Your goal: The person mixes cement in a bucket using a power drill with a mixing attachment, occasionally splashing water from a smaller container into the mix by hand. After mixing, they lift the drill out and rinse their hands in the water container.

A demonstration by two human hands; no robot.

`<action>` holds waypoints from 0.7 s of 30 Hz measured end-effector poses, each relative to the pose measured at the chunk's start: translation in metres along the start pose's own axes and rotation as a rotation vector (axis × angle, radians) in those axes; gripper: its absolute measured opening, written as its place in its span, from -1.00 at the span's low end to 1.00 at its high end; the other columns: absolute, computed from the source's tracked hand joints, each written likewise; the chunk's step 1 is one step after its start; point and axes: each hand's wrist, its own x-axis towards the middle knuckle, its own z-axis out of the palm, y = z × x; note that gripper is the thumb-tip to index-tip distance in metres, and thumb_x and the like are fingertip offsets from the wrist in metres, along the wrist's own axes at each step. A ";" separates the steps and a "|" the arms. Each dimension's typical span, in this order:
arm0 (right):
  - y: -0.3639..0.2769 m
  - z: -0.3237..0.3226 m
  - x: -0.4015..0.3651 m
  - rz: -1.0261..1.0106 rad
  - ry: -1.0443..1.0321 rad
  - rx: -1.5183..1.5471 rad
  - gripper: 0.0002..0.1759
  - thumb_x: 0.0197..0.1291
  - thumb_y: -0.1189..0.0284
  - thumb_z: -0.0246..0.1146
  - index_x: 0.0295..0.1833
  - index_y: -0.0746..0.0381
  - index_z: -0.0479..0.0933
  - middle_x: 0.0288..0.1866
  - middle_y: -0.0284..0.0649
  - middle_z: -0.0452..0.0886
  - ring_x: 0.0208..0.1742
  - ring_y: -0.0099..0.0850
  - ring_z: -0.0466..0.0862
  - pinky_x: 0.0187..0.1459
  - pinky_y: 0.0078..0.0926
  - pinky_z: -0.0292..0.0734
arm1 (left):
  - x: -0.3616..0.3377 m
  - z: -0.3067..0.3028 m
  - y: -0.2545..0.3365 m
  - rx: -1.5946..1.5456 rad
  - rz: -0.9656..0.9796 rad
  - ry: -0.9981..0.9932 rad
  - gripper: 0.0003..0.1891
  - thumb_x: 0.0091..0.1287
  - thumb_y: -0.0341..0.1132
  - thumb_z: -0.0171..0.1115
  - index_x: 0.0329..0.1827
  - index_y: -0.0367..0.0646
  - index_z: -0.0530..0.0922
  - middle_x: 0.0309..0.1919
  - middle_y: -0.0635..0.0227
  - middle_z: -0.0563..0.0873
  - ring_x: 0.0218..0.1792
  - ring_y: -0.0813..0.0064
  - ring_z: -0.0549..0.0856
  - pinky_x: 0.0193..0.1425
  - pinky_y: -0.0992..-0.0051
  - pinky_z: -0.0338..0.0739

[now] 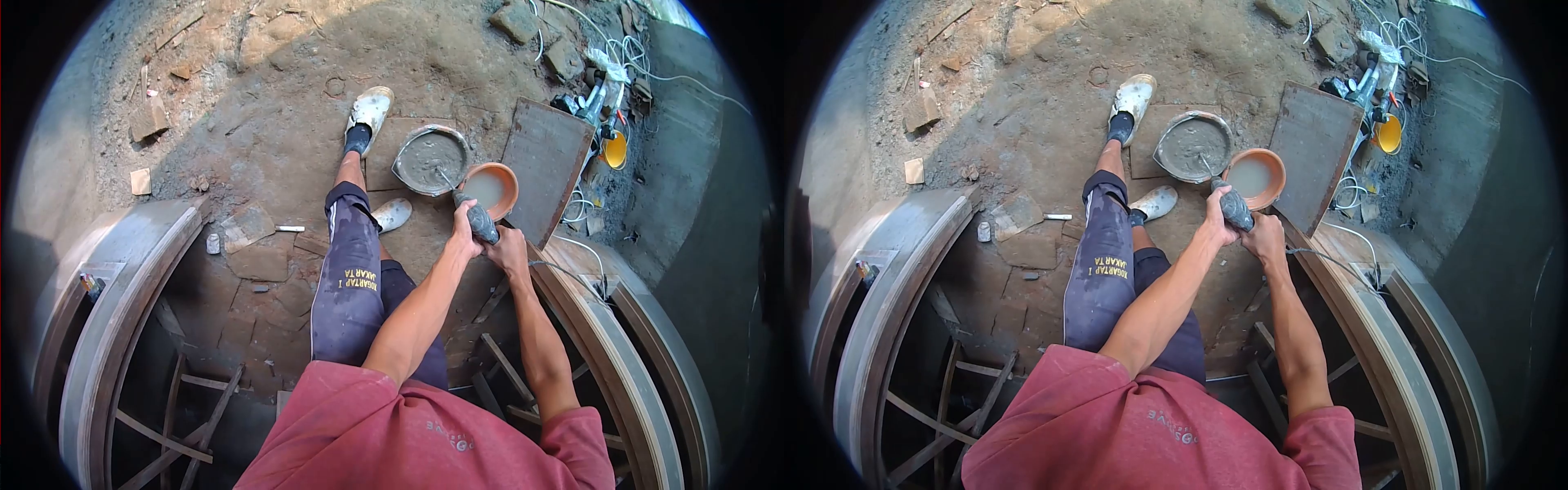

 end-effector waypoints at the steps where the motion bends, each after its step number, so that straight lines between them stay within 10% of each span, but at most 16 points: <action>1: 0.000 0.001 -0.001 0.009 0.002 0.013 -0.69 -0.12 0.30 0.45 -0.28 0.29 0.69 -0.38 0.17 0.65 -0.27 0.12 0.68 -0.13 -0.04 0.61 | -0.001 -0.001 0.001 0.003 0.002 0.004 -0.70 0.19 0.02 0.23 -0.35 -0.01 0.49 -0.47 0.39 0.59 -0.42 0.39 0.61 -0.21 0.28 0.56; 21: -0.008 0.003 -0.001 0.017 -0.006 -0.102 -0.70 -0.06 0.28 0.38 -0.28 0.28 0.68 -0.37 0.15 0.66 -0.24 0.13 0.69 -0.13 -0.01 0.60 | -0.001 -0.012 0.010 0.055 -0.052 -0.058 -0.66 0.20 0.09 0.21 -0.28 0.01 0.53 -0.35 0.39 0.63 -0.28 0.36 0.63 -0.04 0.17 0.54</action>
